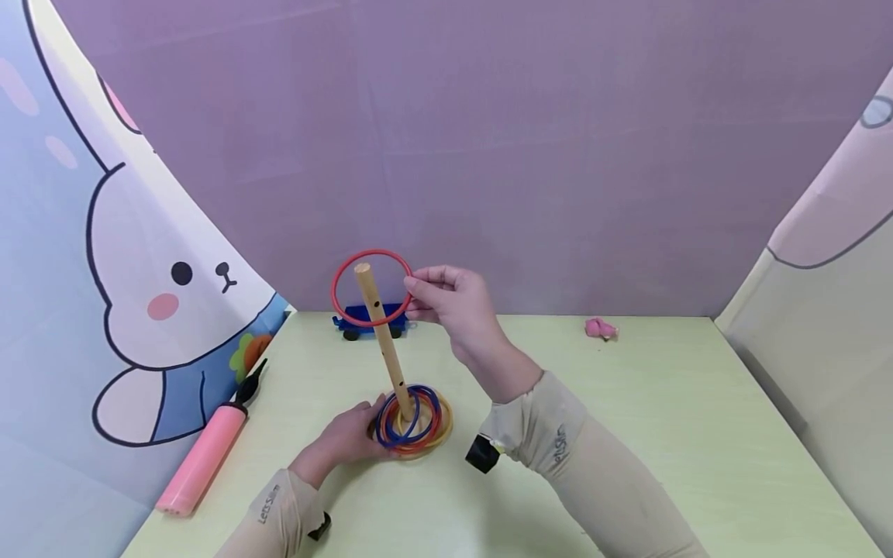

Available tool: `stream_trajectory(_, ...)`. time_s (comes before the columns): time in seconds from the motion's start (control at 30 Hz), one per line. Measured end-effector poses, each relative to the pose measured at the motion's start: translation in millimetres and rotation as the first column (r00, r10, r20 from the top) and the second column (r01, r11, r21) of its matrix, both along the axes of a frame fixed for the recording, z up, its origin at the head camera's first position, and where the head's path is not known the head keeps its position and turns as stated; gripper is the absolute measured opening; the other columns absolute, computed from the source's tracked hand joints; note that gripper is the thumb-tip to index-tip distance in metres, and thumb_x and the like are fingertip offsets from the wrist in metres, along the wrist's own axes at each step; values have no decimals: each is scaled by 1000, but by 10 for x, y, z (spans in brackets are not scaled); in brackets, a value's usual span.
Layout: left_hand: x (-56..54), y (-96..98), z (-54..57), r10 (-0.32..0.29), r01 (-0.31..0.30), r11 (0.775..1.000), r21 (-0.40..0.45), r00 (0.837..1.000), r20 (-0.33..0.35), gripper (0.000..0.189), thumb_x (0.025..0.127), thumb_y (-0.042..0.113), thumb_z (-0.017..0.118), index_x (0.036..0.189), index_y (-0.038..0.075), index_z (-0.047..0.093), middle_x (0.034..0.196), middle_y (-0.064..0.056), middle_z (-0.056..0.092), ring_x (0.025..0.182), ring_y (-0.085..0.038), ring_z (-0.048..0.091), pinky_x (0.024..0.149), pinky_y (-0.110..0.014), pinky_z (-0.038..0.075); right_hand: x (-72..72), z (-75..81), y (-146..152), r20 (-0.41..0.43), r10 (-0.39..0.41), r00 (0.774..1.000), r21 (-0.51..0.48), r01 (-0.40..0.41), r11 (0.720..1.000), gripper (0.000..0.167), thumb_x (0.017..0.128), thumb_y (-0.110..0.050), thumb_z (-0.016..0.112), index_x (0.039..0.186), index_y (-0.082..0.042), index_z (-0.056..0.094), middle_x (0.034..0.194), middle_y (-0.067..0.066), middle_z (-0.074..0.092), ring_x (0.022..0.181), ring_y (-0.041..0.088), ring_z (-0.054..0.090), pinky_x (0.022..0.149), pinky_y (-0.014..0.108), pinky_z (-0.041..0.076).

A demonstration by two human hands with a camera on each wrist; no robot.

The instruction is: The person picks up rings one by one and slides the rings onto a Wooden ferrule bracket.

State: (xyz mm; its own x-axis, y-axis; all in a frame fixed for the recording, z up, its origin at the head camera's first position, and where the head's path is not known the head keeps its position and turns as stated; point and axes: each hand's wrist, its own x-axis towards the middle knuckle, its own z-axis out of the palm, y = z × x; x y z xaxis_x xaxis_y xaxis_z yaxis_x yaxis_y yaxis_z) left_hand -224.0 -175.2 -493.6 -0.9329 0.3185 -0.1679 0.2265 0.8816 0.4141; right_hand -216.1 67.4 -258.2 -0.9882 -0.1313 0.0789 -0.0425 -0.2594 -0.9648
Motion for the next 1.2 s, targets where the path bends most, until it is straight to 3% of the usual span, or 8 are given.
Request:
stream_trajectory(0.4,15,11,4,-1,1,1000,-2,1000,-3,109,66,54,85,151,6,35,130,-24,54,112,-40,57,94,-55,47,-38,-102,4,60,-19,998,9,19,1000,27,92,-11,68,111,7,63,88,13,66,70,16,65,74,31,59)
stream_trajectory(0.9,20,30,50,8,-8,1000,-9,1000,12,109,67,54,85,151,7,35,128,-22,56,111,-37,58,94,-54,48,-42,-433,51,142,-23,990,27,20,999,26,93,-7,66,113,9,61,86,10,66,69,16,65,72,30,59)
stream_trajectory(1.2,11,27,53,17,-16,1000,-21,1000,17,109,67,56,84,152,8,34,128,-20,56,111,-36,58,95,-53,47,-31,-618,78,147,-17,989,10,16,1000,24,94,-6,65,110,11,61,79,8,65,66,15,65,68,29,59)
